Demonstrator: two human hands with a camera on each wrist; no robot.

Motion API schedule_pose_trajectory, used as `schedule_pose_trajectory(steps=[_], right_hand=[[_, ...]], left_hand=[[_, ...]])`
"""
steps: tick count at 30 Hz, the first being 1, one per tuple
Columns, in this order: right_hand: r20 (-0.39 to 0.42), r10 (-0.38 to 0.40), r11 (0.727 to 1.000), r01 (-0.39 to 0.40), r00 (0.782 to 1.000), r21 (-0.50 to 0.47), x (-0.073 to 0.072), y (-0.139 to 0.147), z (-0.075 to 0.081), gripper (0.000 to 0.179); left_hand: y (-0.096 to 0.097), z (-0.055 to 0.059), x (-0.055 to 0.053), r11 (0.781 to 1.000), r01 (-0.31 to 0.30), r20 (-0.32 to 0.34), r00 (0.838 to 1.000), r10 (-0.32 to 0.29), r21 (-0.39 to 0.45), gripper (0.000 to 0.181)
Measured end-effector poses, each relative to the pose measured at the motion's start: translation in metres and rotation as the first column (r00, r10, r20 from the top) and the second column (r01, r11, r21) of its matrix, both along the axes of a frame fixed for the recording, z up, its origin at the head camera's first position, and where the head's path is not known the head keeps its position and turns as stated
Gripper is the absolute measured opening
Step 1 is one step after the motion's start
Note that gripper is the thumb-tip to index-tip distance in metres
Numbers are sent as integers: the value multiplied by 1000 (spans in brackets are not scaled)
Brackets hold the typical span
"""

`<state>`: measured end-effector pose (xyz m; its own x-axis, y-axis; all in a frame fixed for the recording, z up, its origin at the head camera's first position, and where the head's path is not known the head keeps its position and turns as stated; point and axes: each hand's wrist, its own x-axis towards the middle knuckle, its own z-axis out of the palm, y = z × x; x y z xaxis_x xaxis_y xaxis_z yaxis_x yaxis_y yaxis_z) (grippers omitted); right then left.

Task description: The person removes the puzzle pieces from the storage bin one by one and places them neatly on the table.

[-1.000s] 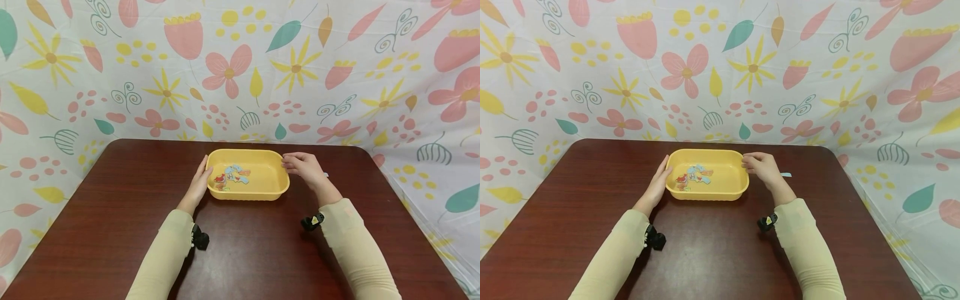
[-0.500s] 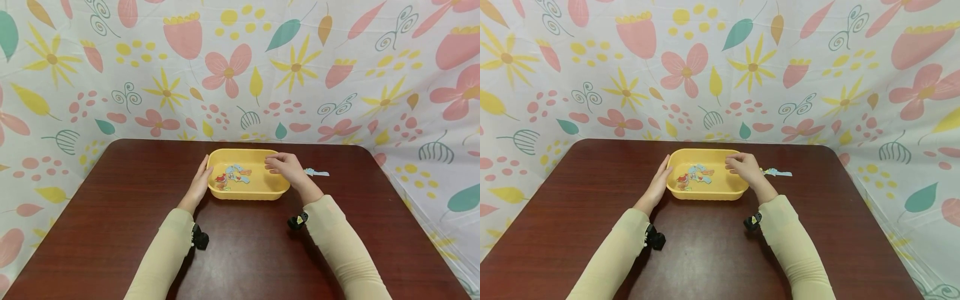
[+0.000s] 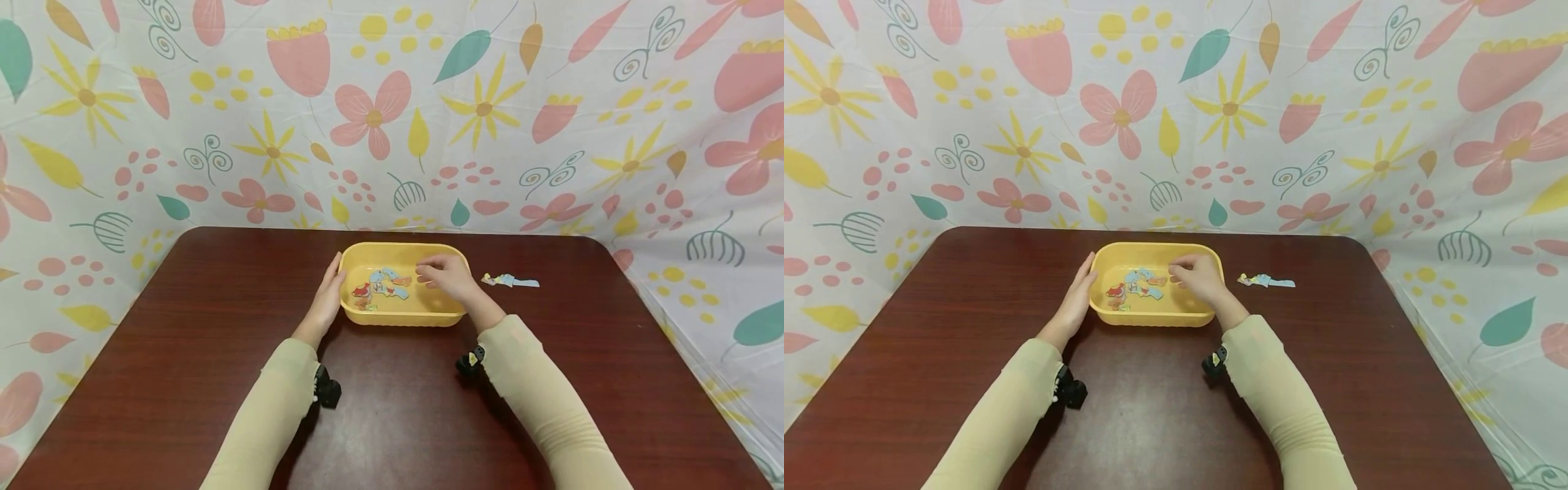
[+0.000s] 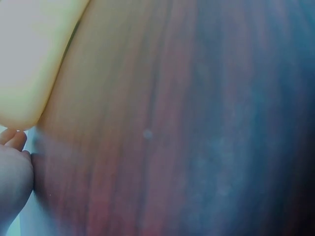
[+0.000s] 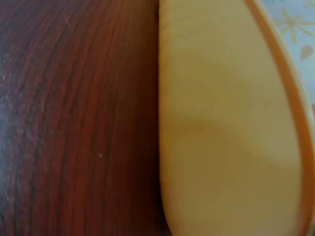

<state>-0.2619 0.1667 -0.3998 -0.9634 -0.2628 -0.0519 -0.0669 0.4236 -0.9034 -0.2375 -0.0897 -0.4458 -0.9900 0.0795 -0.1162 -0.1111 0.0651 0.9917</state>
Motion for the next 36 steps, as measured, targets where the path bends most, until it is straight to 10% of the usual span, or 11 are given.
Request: schedule_pose_trajectory(steps=[16, 32, 36], right_hand=[[3, 52, 978, -51, 999, 203, -11, -16, -15, 32], [-57, 239, 849, -180, 969, 497, -15, -26, -16, 25], [-75, 275, 811, -189, 958, 553, -14, -28, -18, 25]], left_hand=[[1, 2, -2, 999, 1, -22, 1000, -1, -40, 52], [0, 6, -4, 998, 25, 8, 1000, -24, -53, 52], [0, 23, 5, 997, 57, 39, 998, -55, -59, 53]])
